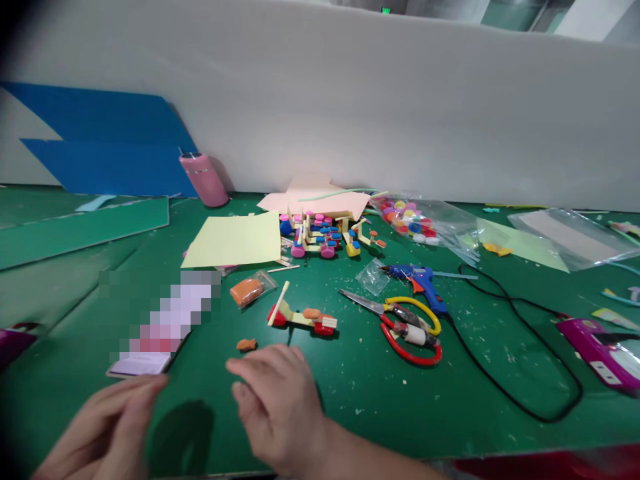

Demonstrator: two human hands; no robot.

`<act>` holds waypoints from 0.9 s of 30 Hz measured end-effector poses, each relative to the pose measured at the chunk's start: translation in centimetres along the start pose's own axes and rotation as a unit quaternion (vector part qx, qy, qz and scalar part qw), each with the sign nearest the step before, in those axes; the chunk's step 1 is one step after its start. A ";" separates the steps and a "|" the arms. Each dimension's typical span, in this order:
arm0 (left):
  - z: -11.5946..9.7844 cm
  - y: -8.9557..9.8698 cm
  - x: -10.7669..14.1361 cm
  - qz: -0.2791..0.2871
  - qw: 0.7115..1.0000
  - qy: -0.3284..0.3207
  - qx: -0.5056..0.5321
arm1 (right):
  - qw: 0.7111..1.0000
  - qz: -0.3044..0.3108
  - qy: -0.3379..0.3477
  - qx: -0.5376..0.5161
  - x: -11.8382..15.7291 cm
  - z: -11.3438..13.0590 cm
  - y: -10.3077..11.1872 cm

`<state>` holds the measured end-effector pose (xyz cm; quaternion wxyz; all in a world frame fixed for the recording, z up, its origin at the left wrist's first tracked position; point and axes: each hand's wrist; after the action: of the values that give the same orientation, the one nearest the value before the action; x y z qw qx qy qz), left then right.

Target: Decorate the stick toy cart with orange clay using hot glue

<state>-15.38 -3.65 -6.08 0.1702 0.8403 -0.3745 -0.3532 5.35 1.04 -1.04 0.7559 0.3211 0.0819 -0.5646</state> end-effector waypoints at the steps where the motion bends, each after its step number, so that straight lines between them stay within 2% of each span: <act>1: -2.8 -0.9 -1.3 0.067 0.997 -0.037 -0.013 | 1.000 -0.002 -0.008 -0.007 0.5 -0.6 0.9; 3: -6.5 -2.5 -3.1 0.134 0.975 -0.177 -0.027 | 1.000 -0.021 -0.022 -0.001 1.6 -1.5 2.4; 4: -7.3 -3.2 -3.7 0.160 0.961 -0.214 -0.075 | 0.999 -0.026 -0.031 0.002 2.2 -1.8 3.0; 7: -7.0 -4.5 -4.4 0.226 0.910 -0.259 -0.232 | 0.997 -0.047 -0.057 0.010 3.4 -2.3 3.9; 10: -6.2 -5.2 -4.7 0.283 0.878 -0.261 -0.284 | 0.995 -0.058 -0.079 0.011 3.9 -2.6 4.1; 12: -6.4 -5.1 -4.7 0.289 0.885 -0.245 -0.270 | 0.994 -0.064 -0.088 0.009 3.9 -2.7 4.1; 14: -7.4 -4.9 -4.5 0.296 0.909 -0.208 -0.207 | 0.993 -0.069 -0.097 -0.004 3.8 -2.8 4.1; 16: -8.9 -4.5 -4.1 0.345 0.924 -0.139 -0.085 | 0.992 -0.063 -0.102 -0.031 3.7 -2.9 4.2; 17: -9.7 -4.3 -3.9 0.392 0.916 -0.091 -0.010 | 0.993 -0.052 -0.098 -0.045 3.6 -2.8 4.4; 18: -10.5 -4.2 -3.6 0.454 0.889 -0.040 0.053 | 0.993 -0.035 -0.093 -0.057 3.5 -2.7 4.5; 19: -11.3 -4.2 -3.4 0.521 0.847 -0.003 0.108 | 0.994 -0.014 -0.085 -0.065 3.5 -2.6 4.8; 22: -12.8 -4.5 -2.8 0.614 0.752 0.076 0.225 | 0.994 0.041 -0.073 -0.064 3.4 -2.0 5.6; 24: -13.1 -4.9 -2.5 0.637 0.720 0.101 0.258 | 0.995 0.052 -0.073 -0.050 3.4 -1.7 6.1; 27: -13.1 -5.5 -2.3 0.643 0.713 0.098 0.261 | 0.996 0.031 -0.075 -0.036 3.5 -1.6 6.5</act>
<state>-4.24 2.04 1.02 0.1663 0.4374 -0.8830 0.0372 12.88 0.17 -1.44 0.7879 0.2531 0.0353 -0.5602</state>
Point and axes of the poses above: each hand's wrist, its own x-axis away from the middle knuckle, its own y-axis out of the back of the hand, z = x × y, and after that the axes turned 6 degrees about -x, right-handed
